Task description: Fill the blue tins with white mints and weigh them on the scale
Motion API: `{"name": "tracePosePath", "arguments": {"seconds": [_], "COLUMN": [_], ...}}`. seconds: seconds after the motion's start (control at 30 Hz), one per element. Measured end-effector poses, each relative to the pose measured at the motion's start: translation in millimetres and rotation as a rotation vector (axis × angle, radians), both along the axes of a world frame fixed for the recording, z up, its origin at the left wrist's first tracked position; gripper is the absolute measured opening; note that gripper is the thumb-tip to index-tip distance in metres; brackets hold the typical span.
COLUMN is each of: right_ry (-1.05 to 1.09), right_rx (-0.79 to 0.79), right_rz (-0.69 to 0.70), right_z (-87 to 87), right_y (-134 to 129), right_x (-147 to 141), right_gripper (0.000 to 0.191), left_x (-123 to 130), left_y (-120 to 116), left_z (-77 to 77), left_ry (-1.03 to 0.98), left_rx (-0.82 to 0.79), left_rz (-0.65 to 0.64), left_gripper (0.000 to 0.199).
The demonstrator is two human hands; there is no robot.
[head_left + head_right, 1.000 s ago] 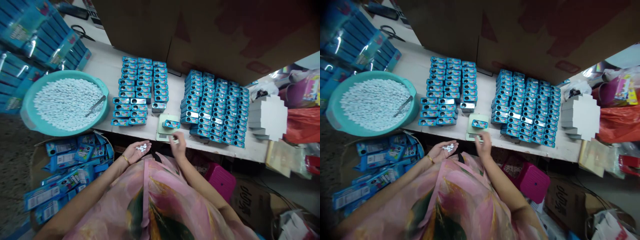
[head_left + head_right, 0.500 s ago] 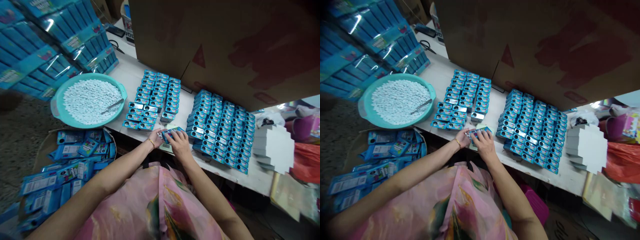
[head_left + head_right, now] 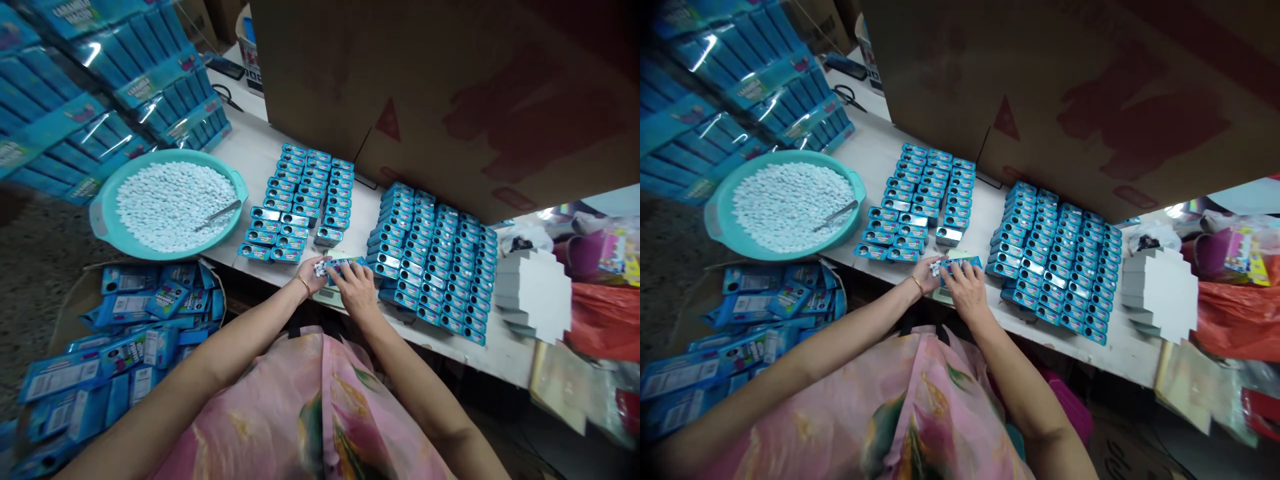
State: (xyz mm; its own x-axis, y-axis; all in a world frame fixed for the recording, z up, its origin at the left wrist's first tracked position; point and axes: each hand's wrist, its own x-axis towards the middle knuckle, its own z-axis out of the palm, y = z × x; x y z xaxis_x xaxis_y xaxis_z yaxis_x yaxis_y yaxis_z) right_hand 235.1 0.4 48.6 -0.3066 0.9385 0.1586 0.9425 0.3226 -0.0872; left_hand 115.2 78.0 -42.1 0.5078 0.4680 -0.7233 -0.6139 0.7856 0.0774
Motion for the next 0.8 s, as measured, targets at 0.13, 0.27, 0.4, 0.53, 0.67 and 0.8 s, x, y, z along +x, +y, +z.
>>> {"name": "tracePosePath", "arguments": {"seconds": [0.13,0.27,0.4,0.53,0.67,0.8], "right_ry": [0.263,0.679,1.046,1.142,0.84,0.475], "right_rx": [-0.031,-0.039,-0.118,-0.18,-0.106,-0.058], "right_rz": [-0.186,-0.329,-0.429,-0.489,-0.385,-0.185], "right_z": [-12.8,-40.5,-82.6,-105.7,-82.5,-50.4], "right_y": [-1.4,-5.0,-3.1,0.1,-14.9,-36.8], "right_x": [16.7,34.9,38.0,36.8,34.7,-0.7], "right_gripper": [0.038,0.032,0.03,0.032,0.044,0.037], "left_x": [-0.4,-9.7,-30.4,-55.9,-73.8,-79.1], "left_y": [0.5,-0.2,-8.5,-26.6,-47.1,-63.3], "left_z": [-3.0,-2.4,0.0,4.3,14.4,21.4], "left_ry": [0.006,0.031,0.079,0.117,0.113,0.082], "left_rx": [-0.001,0.004,0.001,-0.022,-0.041,-0.058], "left_rz": [0.02,0.038,0.033,0.001,-0.06,-0.128], "left_gripper": [0.016,0.017,0.016,0.015,0.016,0.019]}}
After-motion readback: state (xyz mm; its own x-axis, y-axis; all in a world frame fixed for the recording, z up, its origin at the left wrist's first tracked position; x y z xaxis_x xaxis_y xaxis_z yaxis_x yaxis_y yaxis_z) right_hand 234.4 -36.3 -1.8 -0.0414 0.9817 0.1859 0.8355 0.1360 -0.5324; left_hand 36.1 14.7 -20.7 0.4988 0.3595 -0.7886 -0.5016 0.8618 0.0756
